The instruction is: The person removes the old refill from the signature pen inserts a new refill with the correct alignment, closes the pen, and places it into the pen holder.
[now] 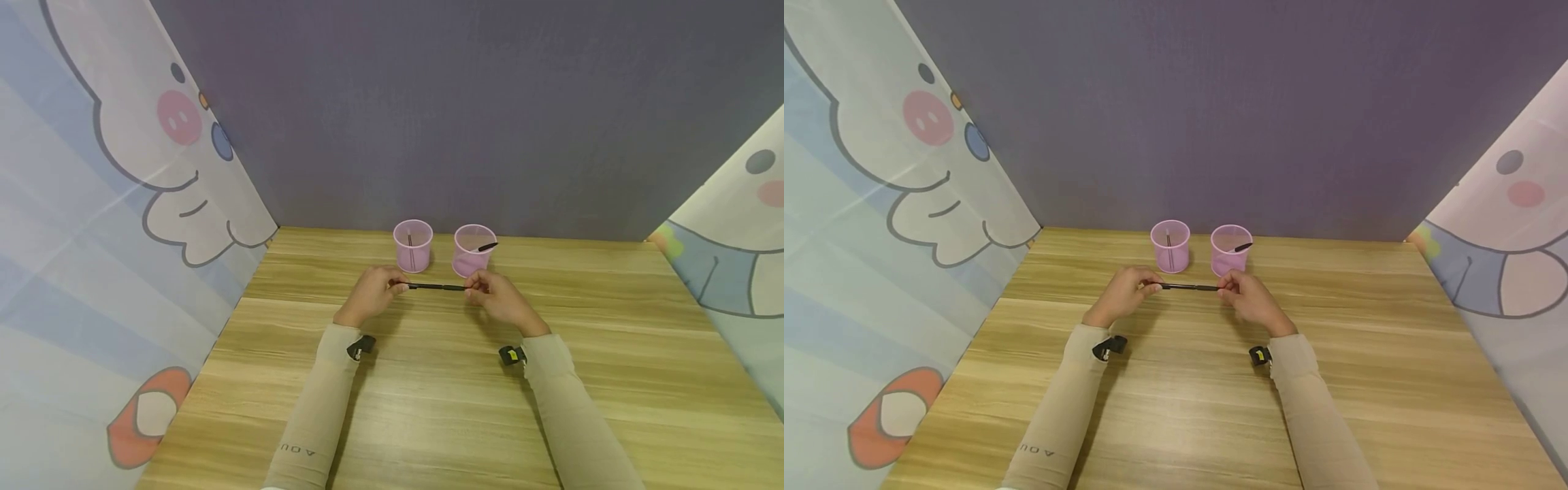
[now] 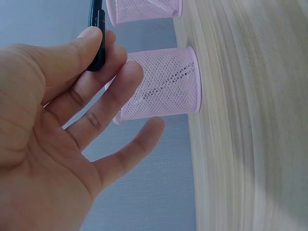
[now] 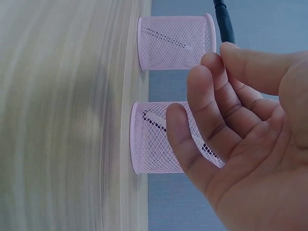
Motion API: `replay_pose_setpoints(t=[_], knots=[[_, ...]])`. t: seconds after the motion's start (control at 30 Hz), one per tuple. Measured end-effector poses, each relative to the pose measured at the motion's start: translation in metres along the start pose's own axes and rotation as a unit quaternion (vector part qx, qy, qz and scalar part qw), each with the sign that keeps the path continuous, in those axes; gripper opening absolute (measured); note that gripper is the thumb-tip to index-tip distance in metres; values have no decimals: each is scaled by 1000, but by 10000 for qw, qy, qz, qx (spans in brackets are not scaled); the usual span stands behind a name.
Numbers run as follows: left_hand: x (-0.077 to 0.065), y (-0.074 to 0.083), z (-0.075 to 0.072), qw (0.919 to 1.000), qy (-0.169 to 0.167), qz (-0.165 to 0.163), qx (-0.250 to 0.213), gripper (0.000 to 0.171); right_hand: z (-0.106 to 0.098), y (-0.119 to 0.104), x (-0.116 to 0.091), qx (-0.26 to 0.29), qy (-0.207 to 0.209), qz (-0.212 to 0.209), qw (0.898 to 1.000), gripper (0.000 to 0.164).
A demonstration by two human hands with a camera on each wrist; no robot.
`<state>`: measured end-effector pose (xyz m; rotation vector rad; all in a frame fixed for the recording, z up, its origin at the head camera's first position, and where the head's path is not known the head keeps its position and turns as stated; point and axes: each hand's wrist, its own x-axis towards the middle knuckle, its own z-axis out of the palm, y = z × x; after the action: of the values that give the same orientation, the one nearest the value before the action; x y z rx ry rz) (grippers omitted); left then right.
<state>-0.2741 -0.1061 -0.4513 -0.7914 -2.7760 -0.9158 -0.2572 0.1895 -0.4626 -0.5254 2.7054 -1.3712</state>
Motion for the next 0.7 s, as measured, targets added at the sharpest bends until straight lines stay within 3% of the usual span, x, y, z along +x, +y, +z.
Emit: replay_pose_setpoints(t=[0.7], knots=[[1, 2, 0, 9999, -21, -109, -26, 9, 0, 1, 1, 39, 49, 94, 9999, 9]])
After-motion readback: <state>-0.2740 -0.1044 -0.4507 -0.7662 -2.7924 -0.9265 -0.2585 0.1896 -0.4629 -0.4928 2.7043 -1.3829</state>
